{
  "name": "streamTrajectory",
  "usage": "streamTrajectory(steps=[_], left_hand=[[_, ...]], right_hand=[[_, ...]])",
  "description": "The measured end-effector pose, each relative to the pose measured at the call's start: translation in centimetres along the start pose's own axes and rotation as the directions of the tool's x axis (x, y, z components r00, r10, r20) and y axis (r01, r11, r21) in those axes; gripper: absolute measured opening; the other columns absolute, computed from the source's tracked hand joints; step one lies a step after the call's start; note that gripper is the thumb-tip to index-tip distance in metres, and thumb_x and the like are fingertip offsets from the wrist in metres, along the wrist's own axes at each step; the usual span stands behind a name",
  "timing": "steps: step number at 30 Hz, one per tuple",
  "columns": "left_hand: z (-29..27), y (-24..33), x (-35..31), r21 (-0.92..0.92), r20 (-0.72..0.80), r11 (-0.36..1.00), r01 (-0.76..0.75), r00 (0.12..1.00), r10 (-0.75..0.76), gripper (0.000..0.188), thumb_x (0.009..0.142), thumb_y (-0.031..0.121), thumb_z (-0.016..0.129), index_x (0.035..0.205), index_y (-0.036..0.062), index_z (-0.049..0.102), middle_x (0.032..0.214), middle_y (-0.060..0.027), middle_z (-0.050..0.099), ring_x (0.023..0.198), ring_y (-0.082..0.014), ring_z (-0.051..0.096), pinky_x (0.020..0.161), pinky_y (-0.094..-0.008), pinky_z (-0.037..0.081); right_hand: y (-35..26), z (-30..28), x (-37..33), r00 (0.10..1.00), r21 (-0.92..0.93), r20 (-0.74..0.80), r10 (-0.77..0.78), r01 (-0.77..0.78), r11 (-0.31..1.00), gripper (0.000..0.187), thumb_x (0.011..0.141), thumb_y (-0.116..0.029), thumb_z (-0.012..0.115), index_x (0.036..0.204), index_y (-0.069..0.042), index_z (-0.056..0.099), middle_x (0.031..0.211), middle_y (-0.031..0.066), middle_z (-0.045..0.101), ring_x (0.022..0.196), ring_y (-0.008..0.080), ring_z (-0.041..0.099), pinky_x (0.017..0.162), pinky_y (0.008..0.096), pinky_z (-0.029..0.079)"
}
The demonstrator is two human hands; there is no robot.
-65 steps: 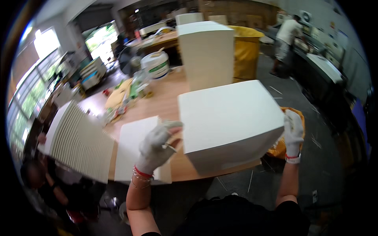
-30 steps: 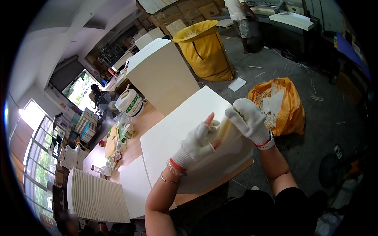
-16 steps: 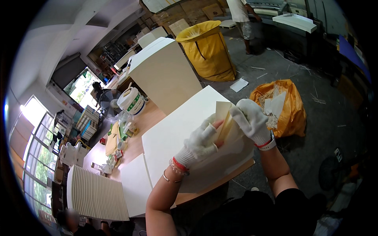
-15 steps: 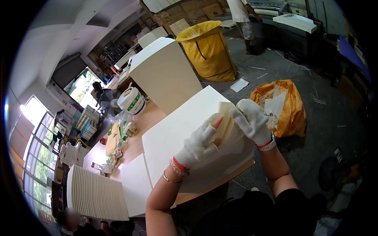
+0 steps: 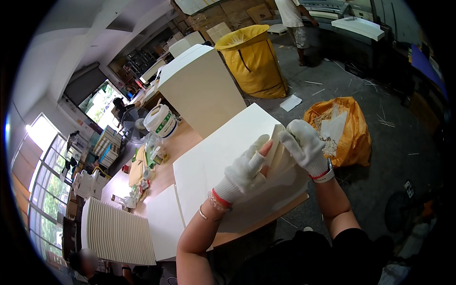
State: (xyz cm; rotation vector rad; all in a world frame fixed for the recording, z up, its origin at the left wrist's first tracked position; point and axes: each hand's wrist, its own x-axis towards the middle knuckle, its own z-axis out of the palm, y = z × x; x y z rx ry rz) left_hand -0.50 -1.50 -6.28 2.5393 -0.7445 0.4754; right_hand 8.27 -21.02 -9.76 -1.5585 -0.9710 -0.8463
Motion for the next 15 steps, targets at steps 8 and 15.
streamTrajectory(steps=[8, 15], left_hand=[[-0.15, -0.11, 0.19, -0.158, 0.051, 0.986, 0.061, 0.997, -0.053, 0.035, 0.081, 0.009, 0.074, 0.114, 0.0042, 0.063, 0.129, -0.0210, 0.055, 0.109, -0.0356, 0.061, 0.091, -0.0372, 0.050], [-0.23, -0.09, 0.13, -0.078, 0.027, 0.997, 0.003, 1.000, -0.001, 0.038, 0.079, 0.005, 0.073, 0.115, 0.0048, 0.061, 0.137, -0.0228, 0.051, 0.114, -0.0394, 0.060, 0.093, -0.0391, 0.051]], right_hand=[[0.55, 0.19, -0.08, 0.982, -0.222, 0.024, -0.186, 0.187, 0.957, 0.009, 0.092, -0.005, 0.059, 0.095, 0.003, 0.060, 0.075, 0.0092, 0.048, 0.068, 0.0268, 0.052, 0.061, 0.0389, 0.043], [0.25, -0.06, -0.40, 0.989, 0.004, 0.048, 0.141, -0.141, 0.990, 0.010, 0.092, -0.006, 0.061, 0.093, 0.004, 0.061, 0.076, 0.0099, 0.049, 0.068, 0.0272, 0.052, 0.061, 0.0390, 0.043]])
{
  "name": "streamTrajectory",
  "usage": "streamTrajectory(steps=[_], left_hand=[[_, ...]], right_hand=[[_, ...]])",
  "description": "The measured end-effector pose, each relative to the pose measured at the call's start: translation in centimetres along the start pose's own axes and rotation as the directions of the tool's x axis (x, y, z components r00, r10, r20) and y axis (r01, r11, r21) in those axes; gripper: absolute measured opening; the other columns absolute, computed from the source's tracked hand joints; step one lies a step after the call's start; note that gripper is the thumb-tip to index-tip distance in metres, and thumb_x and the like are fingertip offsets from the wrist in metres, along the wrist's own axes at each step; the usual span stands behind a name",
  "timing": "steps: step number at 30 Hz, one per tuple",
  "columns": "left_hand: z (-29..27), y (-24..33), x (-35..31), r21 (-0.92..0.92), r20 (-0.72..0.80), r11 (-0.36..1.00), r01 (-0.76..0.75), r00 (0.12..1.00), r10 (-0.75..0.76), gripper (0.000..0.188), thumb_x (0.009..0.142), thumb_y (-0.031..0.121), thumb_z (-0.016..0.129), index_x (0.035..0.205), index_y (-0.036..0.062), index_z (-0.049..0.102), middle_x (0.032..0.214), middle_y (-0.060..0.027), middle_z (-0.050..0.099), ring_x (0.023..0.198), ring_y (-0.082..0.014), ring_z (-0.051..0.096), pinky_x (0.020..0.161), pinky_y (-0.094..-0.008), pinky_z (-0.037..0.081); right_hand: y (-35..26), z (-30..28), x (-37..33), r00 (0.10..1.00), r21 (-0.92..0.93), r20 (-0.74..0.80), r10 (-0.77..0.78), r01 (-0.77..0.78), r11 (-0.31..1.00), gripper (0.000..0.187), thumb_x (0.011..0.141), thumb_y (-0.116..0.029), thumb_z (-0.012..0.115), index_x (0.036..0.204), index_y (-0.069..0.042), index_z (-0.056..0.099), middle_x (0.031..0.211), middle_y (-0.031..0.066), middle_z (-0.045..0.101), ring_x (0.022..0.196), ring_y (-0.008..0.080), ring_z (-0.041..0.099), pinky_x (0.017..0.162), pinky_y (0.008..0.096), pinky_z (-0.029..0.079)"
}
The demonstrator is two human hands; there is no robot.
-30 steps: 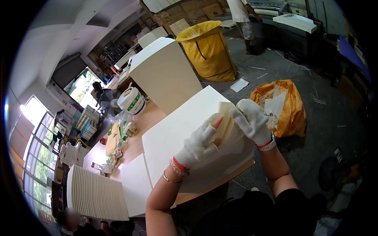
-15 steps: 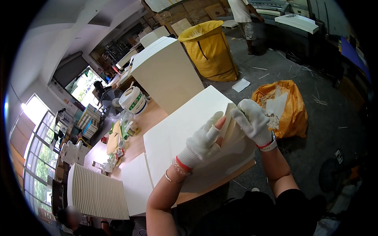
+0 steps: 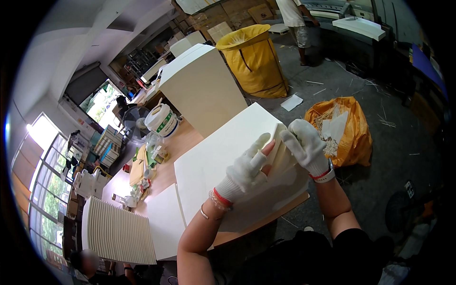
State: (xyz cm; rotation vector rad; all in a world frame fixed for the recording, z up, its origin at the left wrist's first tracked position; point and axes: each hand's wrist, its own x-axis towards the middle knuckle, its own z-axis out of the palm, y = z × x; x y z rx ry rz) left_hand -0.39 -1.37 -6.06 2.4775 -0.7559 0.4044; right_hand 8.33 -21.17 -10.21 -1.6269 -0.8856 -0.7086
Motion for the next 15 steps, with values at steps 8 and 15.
streamTrajectory(steps=[8, 15], left_hand=[[0.38, 0.03, 0.18, -0.108, -0.001, 0.992, 0.064, 0.998, -0.065, 0.044, 0.079, 0.011, 0.078, 0.120, 0.0102, 0.065, 0.130, -0.0167, 0.056, 0.115, -0.0324, 0.059, 0.095, -0.0354, 0.047], [0.38, -0.29, -0.03, -0.080, -0.057, 0.997, 0.006, 0.998, -0.011, 0.039, 0.082, 0.007, 0.073, 0.121, 0.0081, 0.064, 0.134, -0.0189, 0.053, 0.118, -0.0341, 0.057, 0.096, -0.0359, 0.047]], right_hand=[[0.49, 0.29, 0.04, 0.969, -0.198, -0.016, -0.246, 0.238, 0.951, 0.008, 0.092, -0.005, 0.060, 0.095, 0.002, 0.062, 0.077, 0.0099, 0.050, 0.070, 0.0270, 0.053, 0.062, 0.0388, 0.044], [-0.03, 0.29, 0.05, 0.994, -0.009, -0.061, -0.089, 0.088, 0.996, 0.007, 0.090, -0.005, 0.064, 0.088, 0.001, 0.062, 0.074, 0.0100, 0.050, 0.068, 0.0268, 0.054, 0.061, 0.0388, 0.044]])
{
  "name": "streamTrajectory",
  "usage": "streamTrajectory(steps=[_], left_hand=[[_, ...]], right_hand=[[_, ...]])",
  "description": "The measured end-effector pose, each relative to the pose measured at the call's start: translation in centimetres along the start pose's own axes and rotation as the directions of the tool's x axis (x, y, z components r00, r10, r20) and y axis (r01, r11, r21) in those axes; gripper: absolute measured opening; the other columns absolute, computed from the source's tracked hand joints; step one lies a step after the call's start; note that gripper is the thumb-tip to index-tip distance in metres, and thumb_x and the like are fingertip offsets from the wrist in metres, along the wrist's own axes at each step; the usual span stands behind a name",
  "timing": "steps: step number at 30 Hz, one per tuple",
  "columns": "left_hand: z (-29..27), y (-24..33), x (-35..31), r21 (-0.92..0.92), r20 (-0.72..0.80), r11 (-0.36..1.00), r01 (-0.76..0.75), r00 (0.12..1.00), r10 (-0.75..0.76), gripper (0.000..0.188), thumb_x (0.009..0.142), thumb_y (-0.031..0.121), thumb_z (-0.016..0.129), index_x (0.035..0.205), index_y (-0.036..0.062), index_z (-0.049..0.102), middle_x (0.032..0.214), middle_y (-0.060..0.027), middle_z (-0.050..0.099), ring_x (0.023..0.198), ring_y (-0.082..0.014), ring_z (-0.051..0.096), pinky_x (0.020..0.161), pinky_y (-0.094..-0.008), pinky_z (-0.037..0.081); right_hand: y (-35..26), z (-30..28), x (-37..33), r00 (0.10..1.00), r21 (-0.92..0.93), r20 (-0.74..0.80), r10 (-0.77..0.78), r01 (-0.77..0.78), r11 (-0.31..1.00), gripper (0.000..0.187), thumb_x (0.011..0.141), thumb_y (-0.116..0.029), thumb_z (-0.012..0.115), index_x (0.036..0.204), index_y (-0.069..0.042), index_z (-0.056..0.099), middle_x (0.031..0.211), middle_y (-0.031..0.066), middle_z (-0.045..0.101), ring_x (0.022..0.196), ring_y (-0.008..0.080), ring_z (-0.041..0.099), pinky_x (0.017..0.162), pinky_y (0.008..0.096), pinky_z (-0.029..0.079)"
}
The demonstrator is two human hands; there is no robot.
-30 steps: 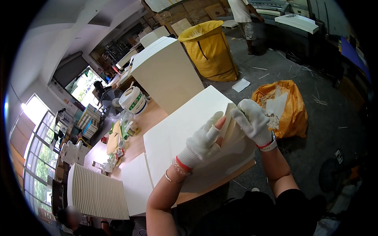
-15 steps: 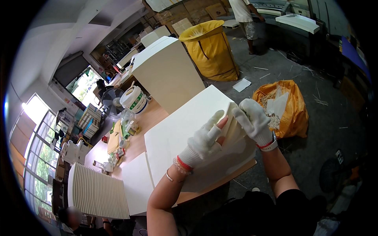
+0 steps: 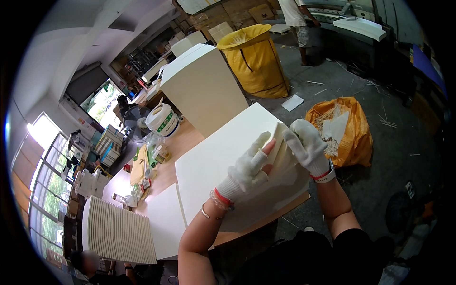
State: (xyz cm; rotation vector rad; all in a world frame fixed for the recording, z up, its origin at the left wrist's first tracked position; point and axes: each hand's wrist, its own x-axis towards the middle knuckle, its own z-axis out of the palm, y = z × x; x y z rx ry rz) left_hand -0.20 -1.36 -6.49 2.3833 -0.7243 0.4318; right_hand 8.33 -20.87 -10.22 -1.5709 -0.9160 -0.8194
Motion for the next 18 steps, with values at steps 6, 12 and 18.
streamTrajectory(steps=[6, 12, 18], left_hand=[[-0.8, 1.0, 0.6, -0.085, 0.137, 0.992, 0.090, 0.988, -0.078, 0.039, 0.080, 0.005, 0.074, 0.118, 0.0081, 0.065, 0.142, -0.0226, 0.048, 0.125, -0.0355, 0.054, 0.099, -0.0360, 0.046], [0.3, -0.3, 0.0, -0.069, 0.028, 0.994, 0.082, 0.996, -0.080, 0.053, 0.073, 0.001, 0.081, 0.122, 0.0131, 0.065, 0.147, -0.0230, 0.043, 0.126, -0.0388, 0.054, 0.102, -0.0413, 0.046], [0.3, -0.1, 0.0, -0.050, 0.017, 0.998, 0.044, 0.999, -0.043, 0.057, 0.078, 0.001, 0.074, 0.132, 0.0126, 0.062, 0.144, -0.0245, 0.045, 0.123, -0.0374, 0.056, 0.099, -0.0370, 0.047]], right_hand=[[0.9, 0.1, -0.3, 0.991, -0.133, 0.028, -0.129, 0.132, 0.982, 0.012, 0.087, -0.002, 0.065, 0.098, 0.002, 0.063, 0.078, 0.0108, 0.051, 0.070, 0.0268, 0.054, 0.061, 0.0379, 0.046], [1.3, 0.1, -0.6, 0.978, -0.143, 0.023, -0.208, 0.209, 0.967, 0.028, 0.081, 0.002, 0.065, 0.109, 0.002, 0.063, 0.083, 0.0112, 0.052, 0.072, 0.0276, 0.055, 0.063, 0.0371, 0.048], [1.4, -0.2, -0.7, 0.985, -0.095, 0.050, -0.166, 0.170, 0.981, 0.040, 0.078, 0.002, 0.067, 0.117, 0.001, 0.061, 0.086, 0.0123, 0.053, 0.073, 0.0278, 0.056, 0.063, 0.0373, 0.049]])
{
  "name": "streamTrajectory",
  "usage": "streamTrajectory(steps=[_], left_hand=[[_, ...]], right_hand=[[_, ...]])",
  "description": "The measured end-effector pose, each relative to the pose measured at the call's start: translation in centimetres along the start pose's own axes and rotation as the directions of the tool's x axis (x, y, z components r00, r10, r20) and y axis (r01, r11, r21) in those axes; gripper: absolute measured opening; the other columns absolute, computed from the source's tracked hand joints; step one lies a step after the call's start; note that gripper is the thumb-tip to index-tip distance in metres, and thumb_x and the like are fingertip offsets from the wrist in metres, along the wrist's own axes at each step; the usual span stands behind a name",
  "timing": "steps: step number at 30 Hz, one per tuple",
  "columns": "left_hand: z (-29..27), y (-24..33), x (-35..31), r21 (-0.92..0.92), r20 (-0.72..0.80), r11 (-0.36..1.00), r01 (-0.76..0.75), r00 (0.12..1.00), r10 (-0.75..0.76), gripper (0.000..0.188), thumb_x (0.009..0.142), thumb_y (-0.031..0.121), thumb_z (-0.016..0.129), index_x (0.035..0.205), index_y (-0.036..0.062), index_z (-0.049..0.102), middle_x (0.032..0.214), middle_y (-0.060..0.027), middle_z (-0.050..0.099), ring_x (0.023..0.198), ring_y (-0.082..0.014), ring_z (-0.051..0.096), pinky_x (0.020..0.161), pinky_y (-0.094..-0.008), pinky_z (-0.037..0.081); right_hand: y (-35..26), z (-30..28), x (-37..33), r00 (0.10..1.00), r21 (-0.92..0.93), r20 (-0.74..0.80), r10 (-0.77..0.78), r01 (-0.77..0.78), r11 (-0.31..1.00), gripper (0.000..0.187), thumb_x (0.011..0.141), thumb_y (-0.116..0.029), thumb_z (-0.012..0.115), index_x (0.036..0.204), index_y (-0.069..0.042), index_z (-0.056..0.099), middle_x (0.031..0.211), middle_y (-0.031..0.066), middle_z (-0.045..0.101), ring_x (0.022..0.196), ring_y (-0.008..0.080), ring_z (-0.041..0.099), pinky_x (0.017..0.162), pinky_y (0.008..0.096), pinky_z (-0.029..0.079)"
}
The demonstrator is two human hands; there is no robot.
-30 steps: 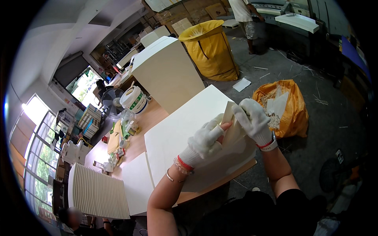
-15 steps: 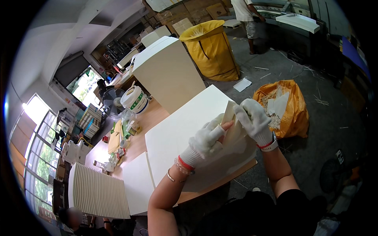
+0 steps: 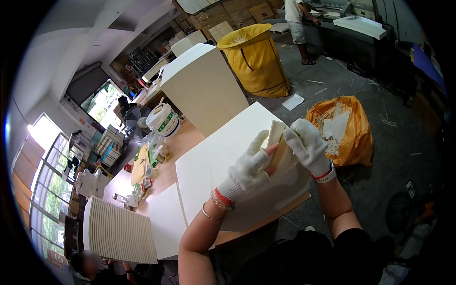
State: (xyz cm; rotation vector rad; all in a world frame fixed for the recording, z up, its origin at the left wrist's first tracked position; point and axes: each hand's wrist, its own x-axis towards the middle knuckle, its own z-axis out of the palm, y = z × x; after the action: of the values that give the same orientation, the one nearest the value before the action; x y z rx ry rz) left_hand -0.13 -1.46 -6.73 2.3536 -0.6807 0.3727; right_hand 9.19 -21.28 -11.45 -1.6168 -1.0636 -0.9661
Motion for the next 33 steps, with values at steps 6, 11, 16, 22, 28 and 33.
streamTrajectory(steps=[6, 11, 16, 22, 28, 33], left_hand=[[-0.9, 0.1, 0.4, 0.100, 0.143, 0.994, -0.040, 0.989, 0.026, 0.047, 0.079, 0.001, 0.074, 0.124, 0.0097, 0.064, 0.135, -0.0199, 0.054, 0.114, -0.0323, 0.060, 0.092, -0.0347, 0.049], [-0.1, 0.4, 0.1, 0.033, -0.006, 0.999, -0.003, 1.000, 0.004, 0.049, 0.075, 0.003, 0.079, 0.121, 0.0111, 0.065, 0.137, -0.0203, 0.053, 0.116, -0.0350, 0.059, 0.096, -0.0379, 0.049], [-0.1, 0.0, 0.3, 0.050, -0.005, 0.998, -0.029, 1.000, 0.029, 0.049, 0.075, 0.003, 0.079, 0.121, 0.0106, 0.065, 0.139, -0.0221, 0.050, 0.120, -0.0369, 0.057, 0.099, -0.0391, 0.047], [-0.6, 0.2, 0.3, -0.076, 0.142, 0.990, 0.118, 0.984, -0.107, 0.048, 0.074, 0.005, 0.081, 0.119, 0.0100, 0.066, 0.147, -0.0240, 0.043, 0.129, -0.0373, 0.051, 0.103, -0.0402, 0.045], [0.0, 0.0, 0.1, 0.078, -0.003, 0.997, -0.027, 1.000, 0.027, 0.044, 0.076, 0.006, 0.078, 0.117, 0.0065, 0.062, 0.143, -0.0248, 0.044, 0.121, -0.0406, 0.057, 0.094, -0.0394, 0.052], [-0.4, 0.5, 0.0, 0.033, 0.029, 0.999, 0.022, 0.999, -0.023, 0.043, 0.078, 0.006, 0.079, 0.119, 0.0088, 0.066, 0.148, -0.0253, 0.042, 0.130, -0.0379, 0.051, 0.102, -0.0378, 0.045]], right_hand=[[0.0, 0.1, 0.2, 0.993, -0.137, -0.010, -0.119, 0.117, 0.984, 0.039, 0.079, 0.003, 0.065, 0.117, 0.002, 0.060, 0.086, 0.0125, 0.051, 0.071, 0.0275, 0.055, 0.061, 0.0377, 0.048], [-0.3, 0.0, 0.3, 0.999, -0.095, 0.012, -0.031, 0.032, 0.995, 0.033, 0.083, 0.003, 0.063, 0.116, 0.001, 0.060, 0.085, 0.0114, 0.051, 0.071, 0.0275, 0.055, 0.064, 0.0381, 0.048], [-0.1, 0.0, 0.0, 0.998, 0.106, -0.031, 0.058, -0.055, 0.993, 0.027, 0.086, 0.000, 0.064, 0.112, 0.001, 0.061, 0.086, 0.0108, 0.053, 0.073, 0.0276, 0.056, 0.065, 0.0379, 0.047], [-0.4, 0.1, 0.3, 0.998, -0.112, -0.025, -0.064, 0.060, 0.992, 0.027, 0.084, 0.002, 0.064, 0.110, 0.002, 0.061, 0.084, 0.0114, 0.052, 0.074, 0.0281, 0.056, 0.063, 0.0373, 0.048], [-0.3, 0.1, 0.2, 0.995, -0.176, -0.030, -0.095, 0.089, 0.980, 0.028, 0.084, 0.002, 0.064, 0.112, 0.002, 0.061, 0.083, 0.0110, 0.050, 0.073, 0.0275, 0.055, 0.064, 0.0375, 0.047], [-0.6, -0.1, 0.3, 0.997, 0.068, -0.003, 0.083, -0.083, 0.994, 0.025, 0.087, 0.001, 0.061, 0.112, 0.002, 0.061, 0.083, 0.0111, 0.051, 0.072, 0.0275, 0.054, 0.064, 0.0387, 0.046]])
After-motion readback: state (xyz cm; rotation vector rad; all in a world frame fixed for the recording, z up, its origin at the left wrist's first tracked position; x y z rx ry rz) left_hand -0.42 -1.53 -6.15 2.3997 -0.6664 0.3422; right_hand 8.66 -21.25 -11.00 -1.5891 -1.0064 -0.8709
